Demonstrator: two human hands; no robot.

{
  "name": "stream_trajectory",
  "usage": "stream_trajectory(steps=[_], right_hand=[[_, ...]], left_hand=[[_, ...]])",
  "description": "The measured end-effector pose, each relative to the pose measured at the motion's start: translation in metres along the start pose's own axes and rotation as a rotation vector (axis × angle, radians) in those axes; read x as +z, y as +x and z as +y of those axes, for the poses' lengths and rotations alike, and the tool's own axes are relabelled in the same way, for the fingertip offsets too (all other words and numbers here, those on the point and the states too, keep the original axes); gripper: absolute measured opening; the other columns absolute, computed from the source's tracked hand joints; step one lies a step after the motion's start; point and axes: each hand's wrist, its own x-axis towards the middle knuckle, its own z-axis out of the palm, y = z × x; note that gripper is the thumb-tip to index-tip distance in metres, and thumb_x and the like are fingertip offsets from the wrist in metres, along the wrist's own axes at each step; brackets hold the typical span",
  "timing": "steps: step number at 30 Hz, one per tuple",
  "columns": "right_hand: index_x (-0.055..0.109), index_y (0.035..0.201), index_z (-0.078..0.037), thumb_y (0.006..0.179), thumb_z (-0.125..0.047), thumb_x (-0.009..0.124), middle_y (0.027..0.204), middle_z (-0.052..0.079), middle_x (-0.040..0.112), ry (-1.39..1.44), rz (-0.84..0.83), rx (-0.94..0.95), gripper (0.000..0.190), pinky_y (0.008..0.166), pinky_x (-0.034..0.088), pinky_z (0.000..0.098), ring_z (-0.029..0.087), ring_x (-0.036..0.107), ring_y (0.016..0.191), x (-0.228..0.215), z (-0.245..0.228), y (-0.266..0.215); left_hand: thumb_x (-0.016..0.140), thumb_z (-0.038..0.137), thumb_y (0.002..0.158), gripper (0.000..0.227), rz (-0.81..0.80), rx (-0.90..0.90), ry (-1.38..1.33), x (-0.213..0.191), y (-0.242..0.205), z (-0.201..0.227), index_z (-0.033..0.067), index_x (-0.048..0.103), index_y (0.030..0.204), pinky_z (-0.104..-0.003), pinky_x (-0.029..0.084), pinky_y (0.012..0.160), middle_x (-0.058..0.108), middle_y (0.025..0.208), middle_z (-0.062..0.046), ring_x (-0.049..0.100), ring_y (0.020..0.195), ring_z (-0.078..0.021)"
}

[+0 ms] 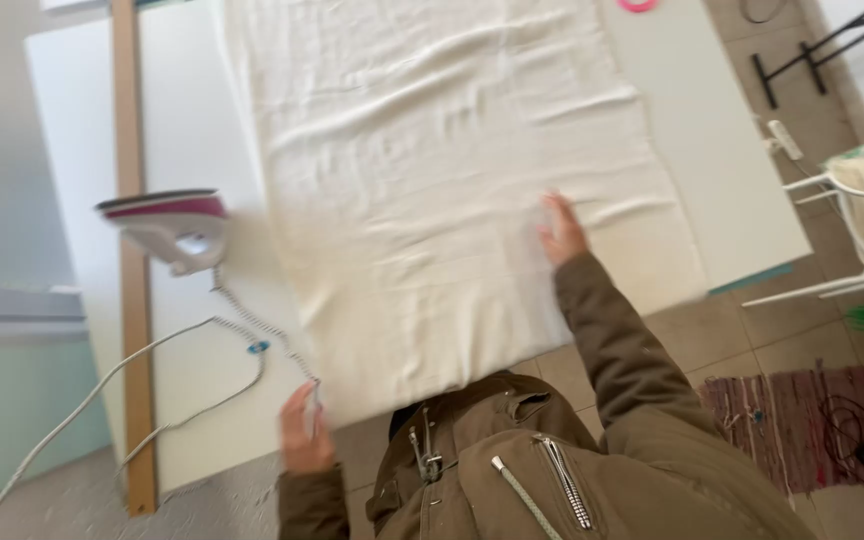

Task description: Ironing a piece of white fabric and pinning its edges on a work table.

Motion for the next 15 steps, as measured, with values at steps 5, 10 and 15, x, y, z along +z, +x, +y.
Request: stream_trajectory(steps=[5,10,15], right_hand=[[0.04,0.155,-0.008,0.09,-0.017,0.073,0.165,0.021,0.032,-0.372,0.117,0.28,0.073,0.12,0.028,0.0585,0.043,0.028,0.15,-0.114,0.134,-0.106],[0.029,0.161,-0.018,0.093,-0.041,0.071,0.17,0.013,0.022,-0.706,-0.135,0.51,0.083,0.116,0.021,0.0704,0.043,0.022,0.153,-0.151,0.185,-0.16],[0.042,0.16,-0.01,0.088,-0.032,0.074,0.154,0.016,0.053,-0.275,0.111,0.402,0.082,0.12,0.046,0.0466,0.035,0.052,0.141,-0.157,0.18,-0.14]], left_hand=[[0.056,0.045,0.091,0.083,-0.109,0.08,0.467,0.106,0.011,-0.032,0.0002,0.035,0.158,-0.059,0.019,0.121,0.025,0.165,-0.027,0.023,0.152,-0.0433],[0.064,0.052,0.1,0.089,0.037,-0.11,0.838,0.09,0.004,-0.056,0.0039,0.034,0.169,-0.06,0.022,0.126,0.025,0.177,-0.022,0.021,0.163,-0.039],[0.086,0.034,0.089,0.076,0.101,-0.348,0.467,0.074,0.036,-0.066,0.0012,0.052,0.149,-0.052,0.045,0.114,0.065,0.131,-0.023,0.057,0.127,-0.0405]])
